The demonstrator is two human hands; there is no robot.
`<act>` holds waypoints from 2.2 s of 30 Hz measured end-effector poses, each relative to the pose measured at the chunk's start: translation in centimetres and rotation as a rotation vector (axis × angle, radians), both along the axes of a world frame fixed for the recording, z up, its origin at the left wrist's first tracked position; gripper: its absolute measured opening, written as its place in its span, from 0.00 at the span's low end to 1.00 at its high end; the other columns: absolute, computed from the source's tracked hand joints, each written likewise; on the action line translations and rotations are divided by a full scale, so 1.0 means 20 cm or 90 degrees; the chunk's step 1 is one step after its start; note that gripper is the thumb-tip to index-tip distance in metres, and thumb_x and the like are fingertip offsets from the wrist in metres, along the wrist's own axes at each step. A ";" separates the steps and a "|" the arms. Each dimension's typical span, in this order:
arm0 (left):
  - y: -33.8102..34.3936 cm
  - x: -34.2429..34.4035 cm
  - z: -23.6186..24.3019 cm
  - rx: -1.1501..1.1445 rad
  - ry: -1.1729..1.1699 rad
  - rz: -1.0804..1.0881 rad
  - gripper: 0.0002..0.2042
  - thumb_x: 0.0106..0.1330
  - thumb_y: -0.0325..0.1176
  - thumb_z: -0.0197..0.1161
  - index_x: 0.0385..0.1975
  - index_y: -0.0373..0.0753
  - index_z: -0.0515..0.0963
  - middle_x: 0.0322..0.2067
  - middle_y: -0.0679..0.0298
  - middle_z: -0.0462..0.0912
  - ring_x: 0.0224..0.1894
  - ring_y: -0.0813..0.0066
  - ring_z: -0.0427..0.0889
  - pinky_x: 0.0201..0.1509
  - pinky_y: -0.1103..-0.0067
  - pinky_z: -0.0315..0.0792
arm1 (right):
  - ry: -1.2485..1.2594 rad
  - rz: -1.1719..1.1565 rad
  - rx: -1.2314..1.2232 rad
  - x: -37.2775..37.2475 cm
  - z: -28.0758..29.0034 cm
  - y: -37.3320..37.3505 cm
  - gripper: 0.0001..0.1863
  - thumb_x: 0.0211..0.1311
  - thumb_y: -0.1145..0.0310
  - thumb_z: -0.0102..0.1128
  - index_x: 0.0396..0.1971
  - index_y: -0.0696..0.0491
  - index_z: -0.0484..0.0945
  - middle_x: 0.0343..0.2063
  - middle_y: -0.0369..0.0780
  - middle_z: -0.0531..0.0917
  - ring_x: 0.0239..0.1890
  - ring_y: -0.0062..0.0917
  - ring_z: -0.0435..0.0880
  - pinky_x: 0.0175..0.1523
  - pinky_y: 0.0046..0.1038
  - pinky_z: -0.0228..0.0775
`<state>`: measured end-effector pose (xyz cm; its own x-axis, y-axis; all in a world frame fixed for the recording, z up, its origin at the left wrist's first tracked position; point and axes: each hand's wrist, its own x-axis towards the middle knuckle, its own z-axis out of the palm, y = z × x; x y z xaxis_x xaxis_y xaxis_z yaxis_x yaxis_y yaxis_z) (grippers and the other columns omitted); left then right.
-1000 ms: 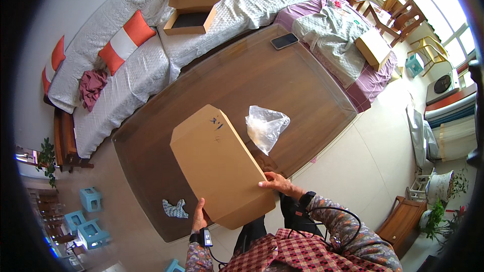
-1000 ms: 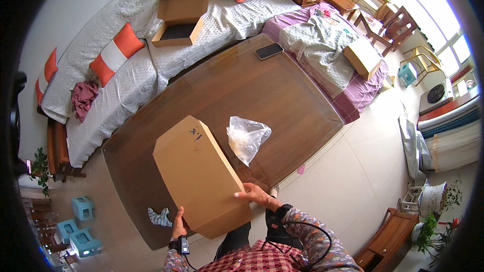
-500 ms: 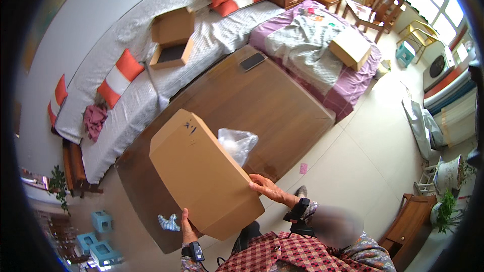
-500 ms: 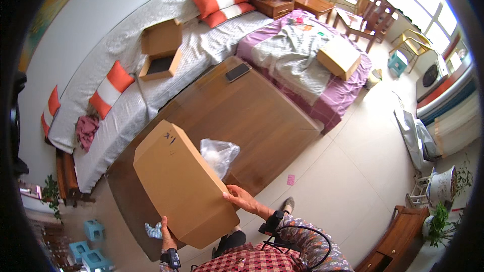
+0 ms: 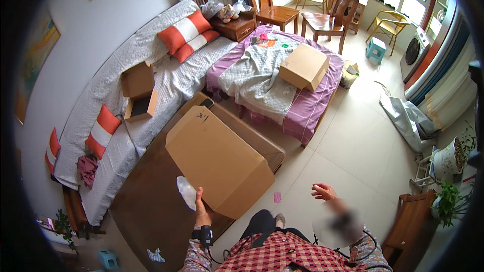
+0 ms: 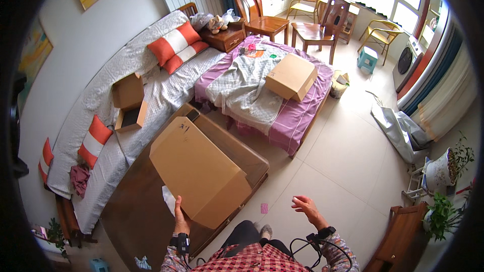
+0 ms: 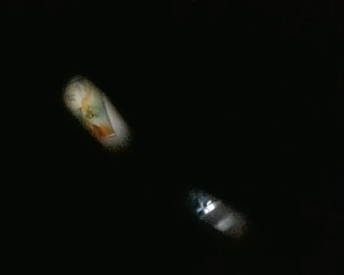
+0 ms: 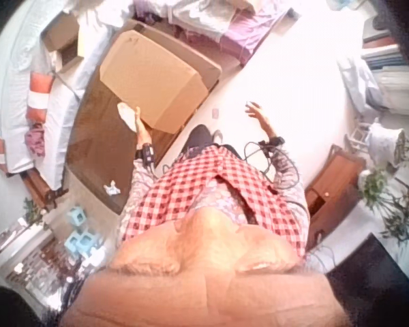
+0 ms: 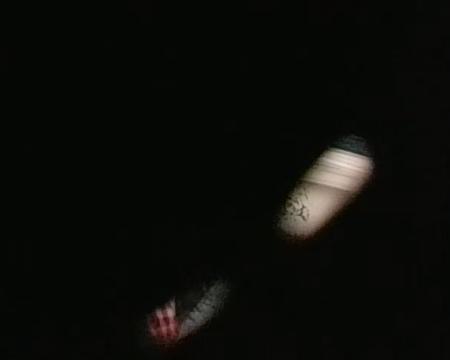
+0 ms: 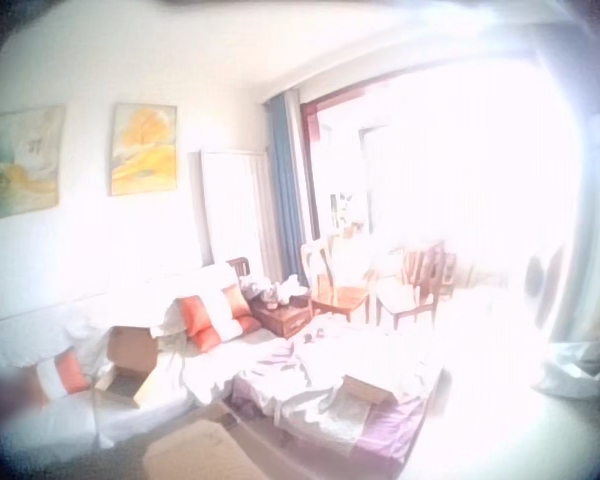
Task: The person moves a cardboard box and a plastic bag from the table, then sits on a blue stool and wipes the table surface with a cloth. The person continues wiping the table repeatedly across its surface.
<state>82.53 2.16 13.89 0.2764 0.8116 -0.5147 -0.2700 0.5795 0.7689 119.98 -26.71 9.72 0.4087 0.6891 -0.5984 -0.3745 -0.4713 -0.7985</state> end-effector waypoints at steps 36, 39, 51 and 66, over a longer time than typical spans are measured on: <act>2.54 2.91 -1.39 -0.019 0.465 -0.036 0.49 0.52 0.77 0.52 0.53 0.29 0.75 0.53 0.45 0.77 0.59 0.55 0.74 0.60 0.67 0.68 | 0.033 -0.068 -0.410 1.92 -0.47 0.22 0.29 0.61 0.54 0.62 0.53 0.62 0.72 0.44 0.44 0.80 0.39 0.32 0.84 0.40 0.32 0.78; 2.43 2.87 -1.49 -0.005 0.642 -0.027 0.56 0.50 0.81 0.44 0.62 0.30 0.64 0.60 0.39 0.66 0.64 0.41 0.65 0.66 0.58 0.61 | 0.022 -0.034 -0.415 2.01 -0.51 0.28 0.28 0.61 0.55 0.62 0.53 0.62 0.72 0.44 0.44 0.80 0.39 0.32 0.84 0.40 0.32 0.78; 1.04 2.18 -1.00 0.012 0.193 -0.179 0.17 0.69 0.45 0.60 0.47 0.39 0.75 0.35 0.69 0.81 0.35 0.86 0.78 0.36 0.86 0.72 | -0.130 0.254 -0.245 2.40 -0.63 0.86 0.27 0.62 0.56 0.60 0.51 0.63 0.74 0.38 0.45 0.82 0.37 0.32 0.86 0.38 0.32 0.78; -1.49 1.01 -0.95 -0.316 0.416 0.276 0.11 0.68 0.43 0.59 0.36 0.42 0.78 0.31 0.68 0.83 0.32 0.79 0.82 0.34 0.81 0.75 | -0.217 0.645 -0.064 1.93 -0.55 1.49 0.19 0.62 0.60 0.61 0.45 0.61 0.78 0.37 0.42 0.84 0.34 0.27 0.86 0.34 0.25 0.77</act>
<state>102.83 -27.67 -5.10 -0.4670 0.4211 -0.7775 -0.1408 0.8326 0.5356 158.68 3.14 -1.36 -0.1696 0.7548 -0.6337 0.4628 -0.5067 -0.7274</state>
